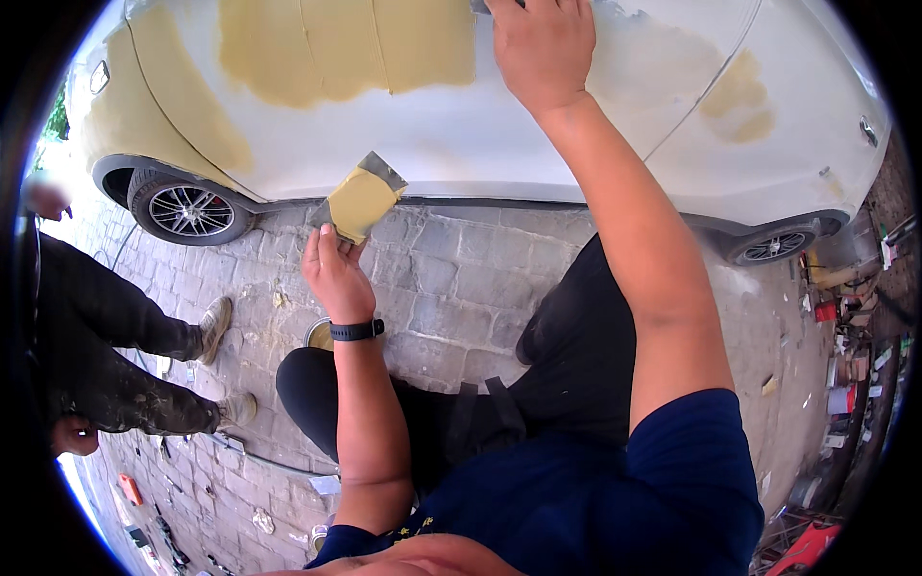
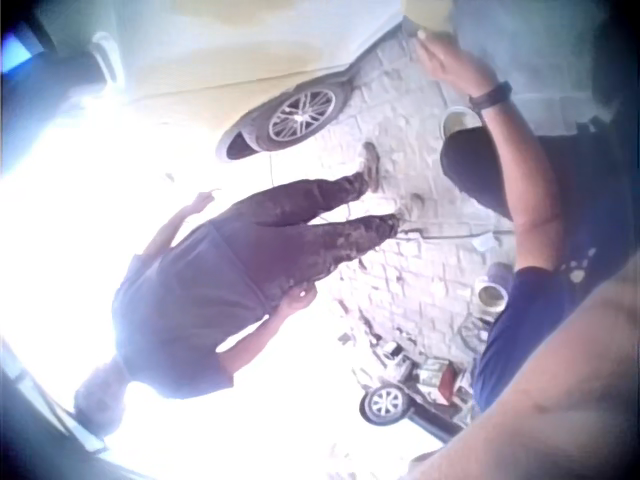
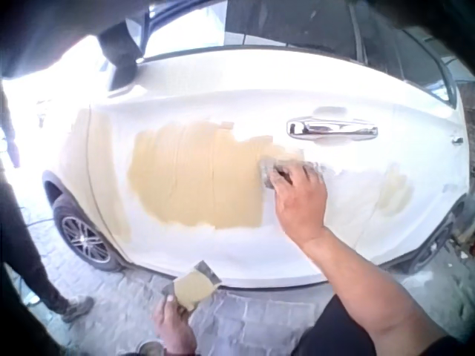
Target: The person applies a beige body filler to the side panel of a white car using a small metal spatula, spreading the material in smooth strokes. They then use a larger metal straightedge to level and smooth the applied filler across the panel surface.
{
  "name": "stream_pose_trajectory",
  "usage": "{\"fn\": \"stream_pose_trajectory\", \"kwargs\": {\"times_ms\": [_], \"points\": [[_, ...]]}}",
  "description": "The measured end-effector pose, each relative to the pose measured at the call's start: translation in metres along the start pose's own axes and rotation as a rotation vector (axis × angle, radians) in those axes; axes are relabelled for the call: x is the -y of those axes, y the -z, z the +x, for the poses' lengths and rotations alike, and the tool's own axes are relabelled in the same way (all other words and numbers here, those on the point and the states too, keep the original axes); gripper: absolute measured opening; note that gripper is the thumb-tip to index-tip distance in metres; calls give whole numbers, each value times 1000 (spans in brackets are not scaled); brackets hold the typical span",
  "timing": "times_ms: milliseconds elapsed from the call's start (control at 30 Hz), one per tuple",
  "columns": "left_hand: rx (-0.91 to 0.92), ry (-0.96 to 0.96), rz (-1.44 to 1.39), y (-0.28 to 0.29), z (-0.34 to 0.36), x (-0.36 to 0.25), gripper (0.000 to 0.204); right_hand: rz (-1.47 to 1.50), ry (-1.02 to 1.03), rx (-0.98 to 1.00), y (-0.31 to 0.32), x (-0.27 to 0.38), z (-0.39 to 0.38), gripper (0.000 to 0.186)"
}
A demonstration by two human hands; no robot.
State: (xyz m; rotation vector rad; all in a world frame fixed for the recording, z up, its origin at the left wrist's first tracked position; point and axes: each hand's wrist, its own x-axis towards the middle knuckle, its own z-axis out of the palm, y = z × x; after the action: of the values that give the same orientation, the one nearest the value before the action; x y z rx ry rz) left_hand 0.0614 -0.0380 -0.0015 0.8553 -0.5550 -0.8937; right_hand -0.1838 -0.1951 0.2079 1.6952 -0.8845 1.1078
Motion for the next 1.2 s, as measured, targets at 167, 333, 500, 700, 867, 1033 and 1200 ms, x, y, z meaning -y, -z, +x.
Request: {"fn": "stream_pose_trajectory", "kwargs": {"times_ms": [167,333,500,700,867,1033,1200], "points": [[-35,-10,4,-1,0,-1,18,-6,4,-2,-26,15,-72,35],[9,-8,-9,1,0,4,18,-18,-6,97,-32,33,-138,34],[10,3,10,2,-1,6,18,57,-20,232,-20,45,-171,32],[19,23,11,-11,-5,7,19,390,-260,418,33,74,-178,34],[120,1,57,-13,-11,18,26,830,-455,394,59,110,-161,42],[223,1,132,-16,-12,15,26,912,-471,420,52,135,-165,43],[84,85,87,-12,-6,11,24,1036,-251,584,62,136,-182,50]]}}
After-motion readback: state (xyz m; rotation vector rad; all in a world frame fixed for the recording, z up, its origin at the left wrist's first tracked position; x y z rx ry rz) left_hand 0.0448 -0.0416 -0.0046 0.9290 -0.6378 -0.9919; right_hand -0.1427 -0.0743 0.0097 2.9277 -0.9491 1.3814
